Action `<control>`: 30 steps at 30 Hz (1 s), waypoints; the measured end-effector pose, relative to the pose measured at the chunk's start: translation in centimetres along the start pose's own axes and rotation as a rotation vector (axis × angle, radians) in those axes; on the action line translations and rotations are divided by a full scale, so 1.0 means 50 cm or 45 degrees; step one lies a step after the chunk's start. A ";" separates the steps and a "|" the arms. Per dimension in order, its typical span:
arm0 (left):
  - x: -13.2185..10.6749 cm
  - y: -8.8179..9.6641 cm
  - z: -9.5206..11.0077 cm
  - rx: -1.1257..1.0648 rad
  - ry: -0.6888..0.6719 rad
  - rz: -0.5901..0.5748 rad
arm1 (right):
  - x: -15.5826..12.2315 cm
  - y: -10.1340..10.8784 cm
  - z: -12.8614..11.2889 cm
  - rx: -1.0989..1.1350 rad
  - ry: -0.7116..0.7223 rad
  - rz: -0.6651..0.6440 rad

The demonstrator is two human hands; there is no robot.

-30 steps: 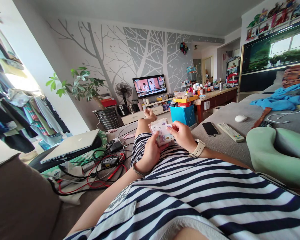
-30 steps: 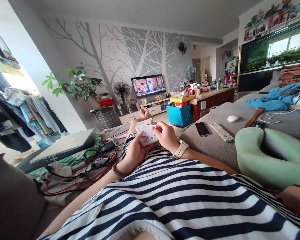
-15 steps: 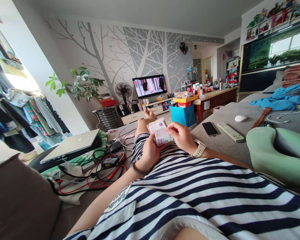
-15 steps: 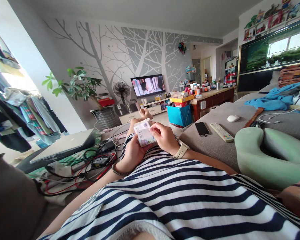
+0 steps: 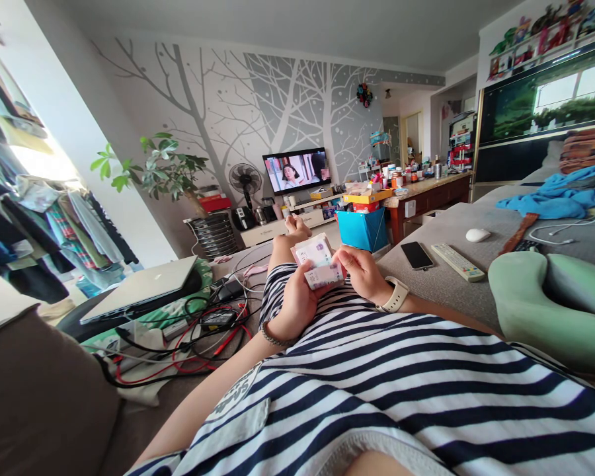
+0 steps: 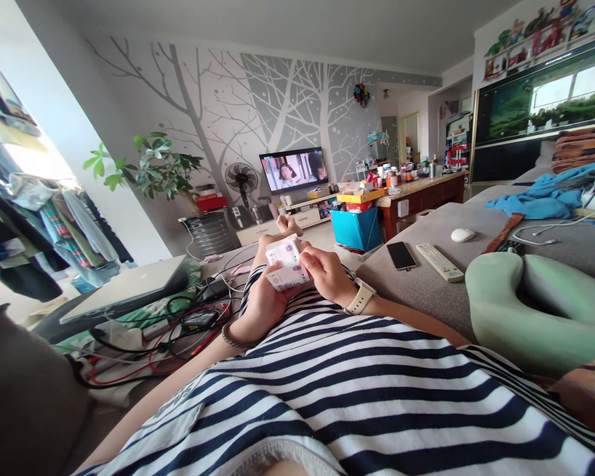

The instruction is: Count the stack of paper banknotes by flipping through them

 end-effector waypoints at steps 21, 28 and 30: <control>0.007 -0.010 -0.011 -0.022 -0.048 -0.186 | 0.007 0.016 0.049 -0.252 -0.200 0.148; -0.002 -0.019 -0.008 -0.005 -0.060 -0.223 | 0.006 0.016 0.047 -0.306 -0.187 0.137; -0.002 -0.022 -0.007 -0.051 -0.047 -0.234 | 0.007 0.016 0.047 -0.312 -0.187 0.136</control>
Point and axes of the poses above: each hand's wrist, its own x-axis towards the middle knuckle, its own y-axis out of the back of the hand, z = x × y, the point moved 6 cm from there along x, towards the middle knuckle, and after that the axes turned 7 degrees about y, right-handed, at the moved point
